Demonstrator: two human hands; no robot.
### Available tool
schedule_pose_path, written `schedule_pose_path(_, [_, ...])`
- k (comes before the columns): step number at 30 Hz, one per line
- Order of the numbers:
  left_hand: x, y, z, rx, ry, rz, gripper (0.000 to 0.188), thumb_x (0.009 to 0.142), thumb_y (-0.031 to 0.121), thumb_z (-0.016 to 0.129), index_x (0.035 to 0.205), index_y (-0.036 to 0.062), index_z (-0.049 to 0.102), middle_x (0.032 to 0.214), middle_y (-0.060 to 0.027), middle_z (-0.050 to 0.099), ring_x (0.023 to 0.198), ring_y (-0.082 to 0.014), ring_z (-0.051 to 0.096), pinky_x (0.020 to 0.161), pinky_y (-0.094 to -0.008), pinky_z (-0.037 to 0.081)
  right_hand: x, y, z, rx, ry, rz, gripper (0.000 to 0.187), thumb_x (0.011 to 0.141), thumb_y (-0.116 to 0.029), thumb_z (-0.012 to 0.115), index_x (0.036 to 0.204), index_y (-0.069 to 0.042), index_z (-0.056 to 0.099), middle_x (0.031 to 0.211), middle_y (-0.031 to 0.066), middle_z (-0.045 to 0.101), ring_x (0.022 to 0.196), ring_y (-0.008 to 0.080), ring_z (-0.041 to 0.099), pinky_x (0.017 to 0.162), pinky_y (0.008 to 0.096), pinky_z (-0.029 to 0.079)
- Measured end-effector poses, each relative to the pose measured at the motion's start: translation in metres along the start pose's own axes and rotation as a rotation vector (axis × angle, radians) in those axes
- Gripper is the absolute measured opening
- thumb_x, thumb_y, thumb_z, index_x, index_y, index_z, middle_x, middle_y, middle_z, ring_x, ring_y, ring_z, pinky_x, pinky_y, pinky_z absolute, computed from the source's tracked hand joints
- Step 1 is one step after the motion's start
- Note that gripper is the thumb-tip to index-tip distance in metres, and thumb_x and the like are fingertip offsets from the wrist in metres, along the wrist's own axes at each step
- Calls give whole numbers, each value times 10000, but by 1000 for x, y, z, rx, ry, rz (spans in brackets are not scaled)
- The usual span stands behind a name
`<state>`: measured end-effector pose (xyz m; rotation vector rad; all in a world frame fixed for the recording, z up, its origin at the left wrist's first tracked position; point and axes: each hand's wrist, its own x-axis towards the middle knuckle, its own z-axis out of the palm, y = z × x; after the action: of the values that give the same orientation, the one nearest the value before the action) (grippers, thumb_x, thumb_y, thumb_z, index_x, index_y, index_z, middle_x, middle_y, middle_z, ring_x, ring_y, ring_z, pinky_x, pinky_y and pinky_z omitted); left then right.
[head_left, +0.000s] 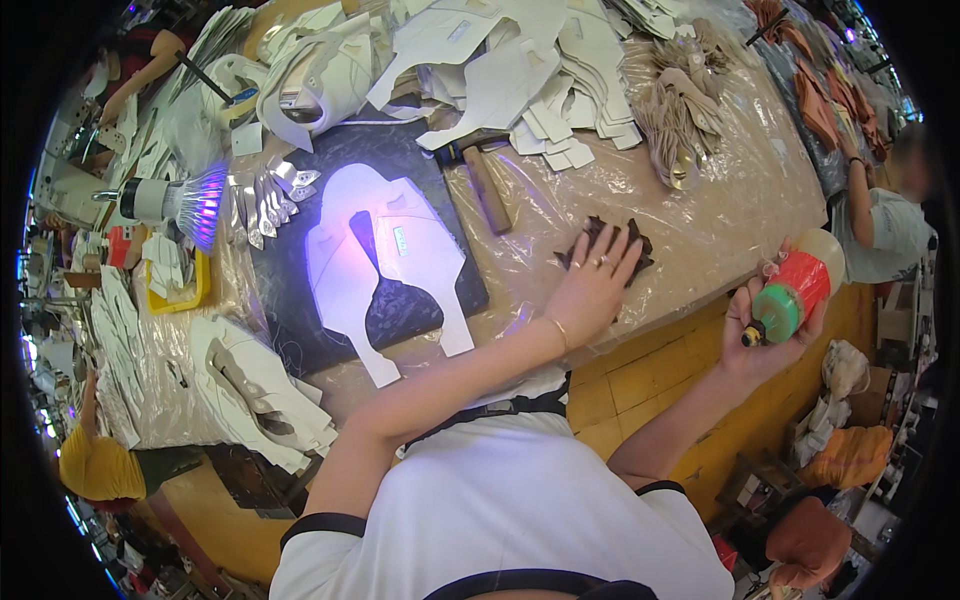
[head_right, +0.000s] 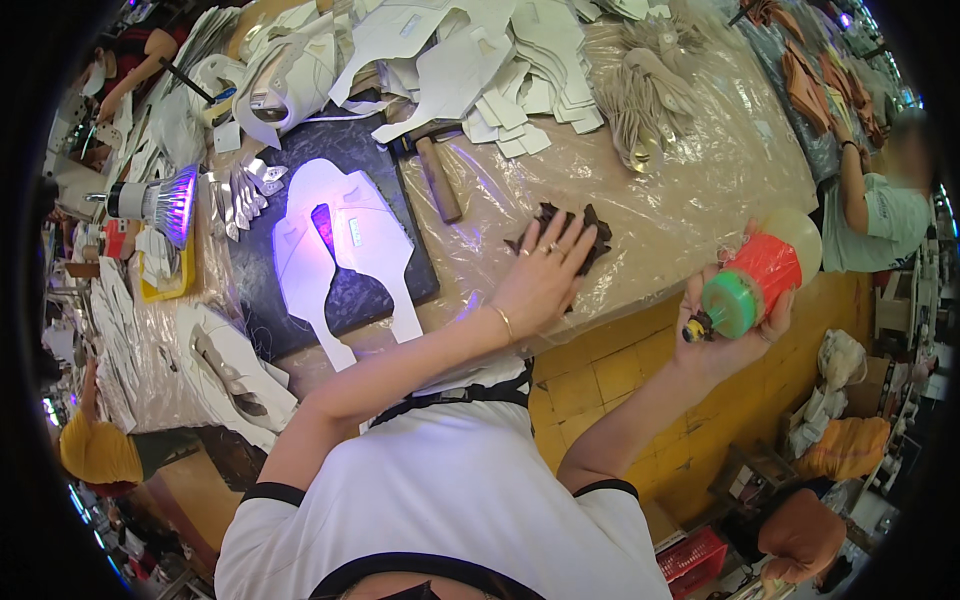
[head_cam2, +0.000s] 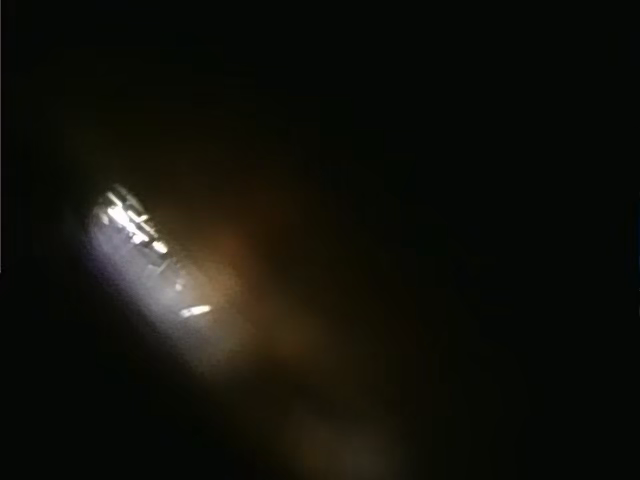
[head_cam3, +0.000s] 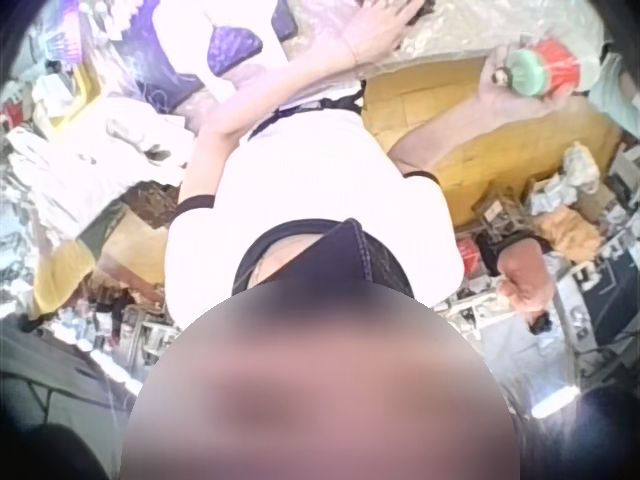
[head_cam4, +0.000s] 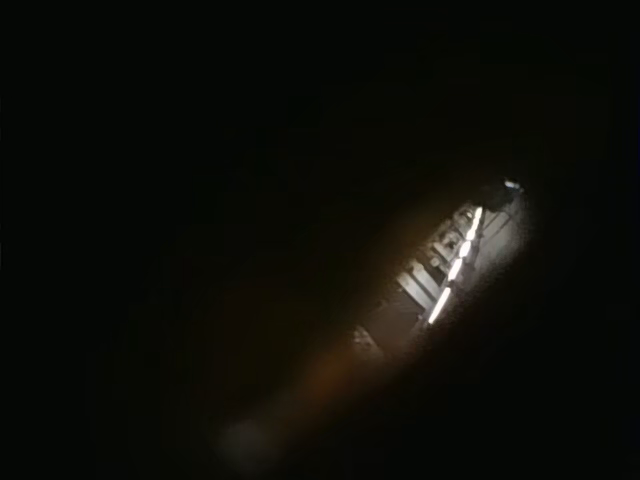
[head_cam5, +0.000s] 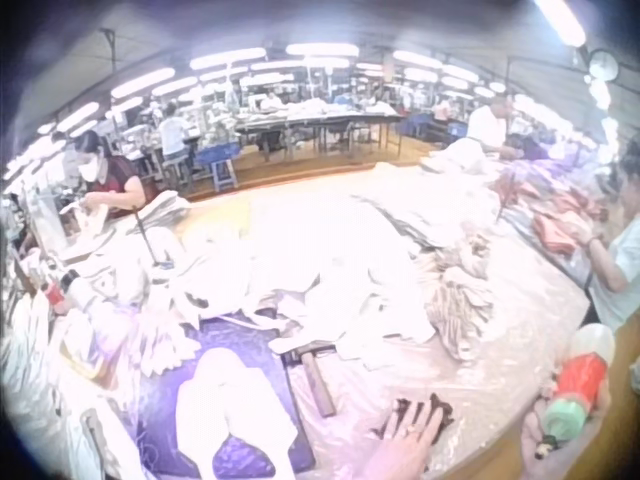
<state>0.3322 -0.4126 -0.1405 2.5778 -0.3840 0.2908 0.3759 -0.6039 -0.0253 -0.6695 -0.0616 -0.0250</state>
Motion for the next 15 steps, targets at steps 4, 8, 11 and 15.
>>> schedule_pose_path(4, [-18,10,18,49,-198,47,531,885,103,552,1387,-42,458,1481,-234,401,1404,-363,358,1170,-489,252,4,5,3,-70,37,23,838,910,-446,597,1451,111,283,1022,190,553,592,132,405,475,259,351])
schedule_pose_path(8, [-30,27,20,50,-241,40,514,865,73,542,1360,-52,479,1469,-242,416,1384,-347,396,1164,-476,283,13,11,11,-61,-49,43,851,904,-440,609,1455,112,269,1017,190,553,592,137,411,465,254,368])
schedule_pose_path(11, [-41,37,21,12,-209,12,467,867,72,541,1321,-35,509,1442,-227,453,1359,-331,432,1155,-470,304,16,14,17,-50,-86,72,856,899,-437,616,1455,112,267,1023,187,553,592,136,412,461,252,371])
schedule_pose_path(15, [-54,48,19,-82,-189,-5,374,867,60,539,1233,-19,546,1376,-202,520,1313,-315,481,1141,-463,326,17,18,20,-49,-104,107,847,906,-476,592,1457,94,293,1016,198,569,616,162,460,459,271,373])
